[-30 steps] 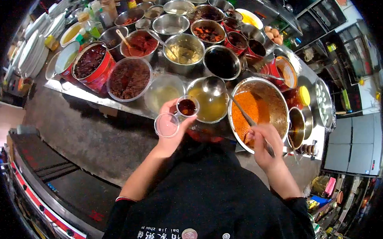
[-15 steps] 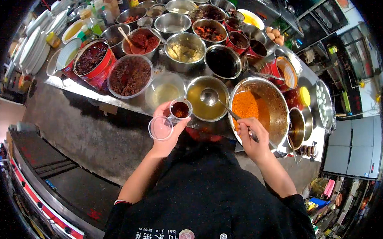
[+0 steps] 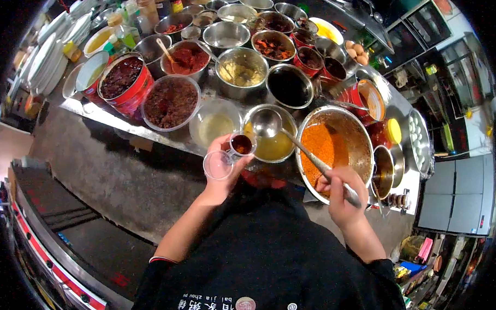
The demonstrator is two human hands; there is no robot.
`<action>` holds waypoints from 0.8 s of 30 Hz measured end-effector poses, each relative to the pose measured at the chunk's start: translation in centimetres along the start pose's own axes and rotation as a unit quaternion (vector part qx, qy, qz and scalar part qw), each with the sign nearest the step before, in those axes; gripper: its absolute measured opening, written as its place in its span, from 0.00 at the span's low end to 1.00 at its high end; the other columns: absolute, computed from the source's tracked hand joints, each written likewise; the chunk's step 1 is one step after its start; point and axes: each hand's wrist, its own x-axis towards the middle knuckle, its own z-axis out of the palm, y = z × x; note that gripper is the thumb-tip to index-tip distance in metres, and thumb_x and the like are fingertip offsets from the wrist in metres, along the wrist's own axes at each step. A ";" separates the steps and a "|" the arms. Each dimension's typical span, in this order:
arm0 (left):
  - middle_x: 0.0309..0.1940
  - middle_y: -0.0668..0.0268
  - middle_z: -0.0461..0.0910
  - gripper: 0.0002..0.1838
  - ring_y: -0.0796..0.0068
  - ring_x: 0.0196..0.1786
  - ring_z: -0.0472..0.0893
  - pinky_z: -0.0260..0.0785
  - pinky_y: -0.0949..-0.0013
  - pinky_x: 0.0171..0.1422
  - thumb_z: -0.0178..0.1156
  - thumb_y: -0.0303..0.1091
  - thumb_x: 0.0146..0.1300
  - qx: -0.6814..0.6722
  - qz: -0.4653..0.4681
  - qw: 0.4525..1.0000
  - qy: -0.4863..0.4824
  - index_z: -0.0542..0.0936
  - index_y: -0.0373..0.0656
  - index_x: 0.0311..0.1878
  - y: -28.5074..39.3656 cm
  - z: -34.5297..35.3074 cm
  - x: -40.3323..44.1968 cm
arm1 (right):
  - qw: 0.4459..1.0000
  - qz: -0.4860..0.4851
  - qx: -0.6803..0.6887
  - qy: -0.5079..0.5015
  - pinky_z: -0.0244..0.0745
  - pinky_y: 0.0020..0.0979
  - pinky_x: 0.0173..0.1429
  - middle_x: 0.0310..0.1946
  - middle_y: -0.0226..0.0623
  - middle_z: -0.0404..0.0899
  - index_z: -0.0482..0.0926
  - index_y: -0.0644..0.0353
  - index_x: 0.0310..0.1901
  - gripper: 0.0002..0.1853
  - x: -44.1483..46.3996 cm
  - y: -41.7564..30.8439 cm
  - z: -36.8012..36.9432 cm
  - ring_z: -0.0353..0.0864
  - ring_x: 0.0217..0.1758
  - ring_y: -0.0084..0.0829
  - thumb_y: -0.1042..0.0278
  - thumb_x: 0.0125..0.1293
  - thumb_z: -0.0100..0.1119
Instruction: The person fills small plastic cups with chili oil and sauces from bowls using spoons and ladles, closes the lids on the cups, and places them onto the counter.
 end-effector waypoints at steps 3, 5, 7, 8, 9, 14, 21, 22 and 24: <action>0.44 0.59 0.77 0.29 0.71 0.47 0.77 0.69 0.70 0.53 0.71 0.27 0.46 0.016 0.028 0.999 0.015 0.68 0.34 0.51 -1.3 0.4 0.6 | 0.995 -0.078 -0.040 -0.057 0.74 0.28 0.36 0.29 0.40 0.79 0.77 0.67 0.36 0.06 0.4 -1.5 -0.7 0.79 0.28 0.31 0.85 0.57 0.54; 0.44 0.59 0.77 0.29 0.71 0.47 0.77 0.69 0.70 0.53 0.71 0.27 0.46 0.003 0.044 0.999 0.007 0.68 0.34 0.51 -0.9 0.8 0.9 | 0.979 -0.149 -0.098 -0.099 0.75 0.31 0.36 0.30 0.42 0.79 0.76 0.67 0.36 0.07 0.5 -2.0 -1.3 0.80 0.30 0.36 0.86 0.54 0.56; 0.44 0.59 0.77 0.29 0.71 0.47 0.77 0.69 0.70 0.53 0.70 0.27 0.47 -0.010 0.061 0.998 -0.003 0.68 0.34 0.51 -0.1 1.0 1.1 | 0.980 -0.148 -0.102 -0.089 0.75 0.31 0.36 0.31 0.42 0.79 0.76 0.67 0.36 0.08 0.8 -1.6 -1.8 0.80 0.30 0.37 0.86 0.54 0.56; 0.45 0.59 0.76 0.28 0.71 0.47 0.77 0.69 0.69 0.54 0.70 0.26 0.47 0.009 0.064 0.998 -0.003 0.68 0.35 0.51 0.3 1.0 1.1 | 0.981 -0.147 -0.103 -0.079 0.75 0.31 0.35 0.31 0.43 0.79 0.76 0.67 0.36 0.08 1.0 -1.2 -2.0 0.80 0.30 0.37 0.87 0.54 0.55; 0.45 0.58 0.76 0.28 0.71 0.48 0.77 0.69 0.69 0.55 0.69 0.26 0.48 0.026 0.068 0.997 -0.005 0.68 0.35 0.52 0.7 1.0 1.1 | 0.986 -0.128 -0.104 -0.041 0.75 0.31 0.34 0.29 0.42 0.78 0.76 0.66 0.37 0.09 1.3 -0.4 -2.0 0.79 0.29 0.36 0.87 0.56 0.54; 0.48 0.58 0.75 0.28 0.71 0.51 0.75 0.67 0.68 0.58 0.67 0.24 0.50 0.012 0.057 0.998 -0.015 0.66 0.36 0.54 2.1 1.5 1.0 | 0.993 0.074 0.026 0.090 0.71 0.23 0.33 0.26 0.36 0.75 0.76 0.65 0.39 0.04 6.1 6.0 -1.1 0.75 0.25 0.24 0.79 0.64 0.52; 0.54 0.59 0.70 0.32 0.69 0.57 0.72 0.64 0.65 0.63 0.66 0.22 0.51 0.018 0.002 0.999 -0.043 0.62 0.36 0.58 2.8 1.6 0.8 | 0.995 0.055 -0.064 0.050 0.73 0.31 0.45 0.36 0.45 0.80 0.76 0.65 0.39 0.06 10.1 14.0 0.1 0.80 0.39 0.38 0.74 0.62 0.56; 0.54 0.59 0.70 0.32 0.69 0.57 0.72 0.64 0.65 0.63 0.66 0.22 0.51 0.020 0.001 0.999 -0.042 0.62 0.36 0.58 2.8 1.7 0.9 | 0.995 0.056 -0.062 0.049 0.73 0.31 0.45 0.36 0.45 0.80 0.76 0.65 0.39 0.06 10.3 14.3 0.1 0.80 0.39 0.38 0.74 0.62 0.56; 0.54 0.58 0.70 0.32 0.68 0.57 0.72 0.63 0.64 0.64 0.66 0.23 0.51 0.022 0.006 0.999 -0.033 0.62 0.36 0.58 2.5 1.9 0.9 | 0.995 0.059 -0.072 0.029 0.73 0.31 0.44 0.35 0.45 0.80 0.76 0.63 0.39 0.05 10.5 14.6 0.2 0.80 0.39 0.37 0.74 0.62 0.55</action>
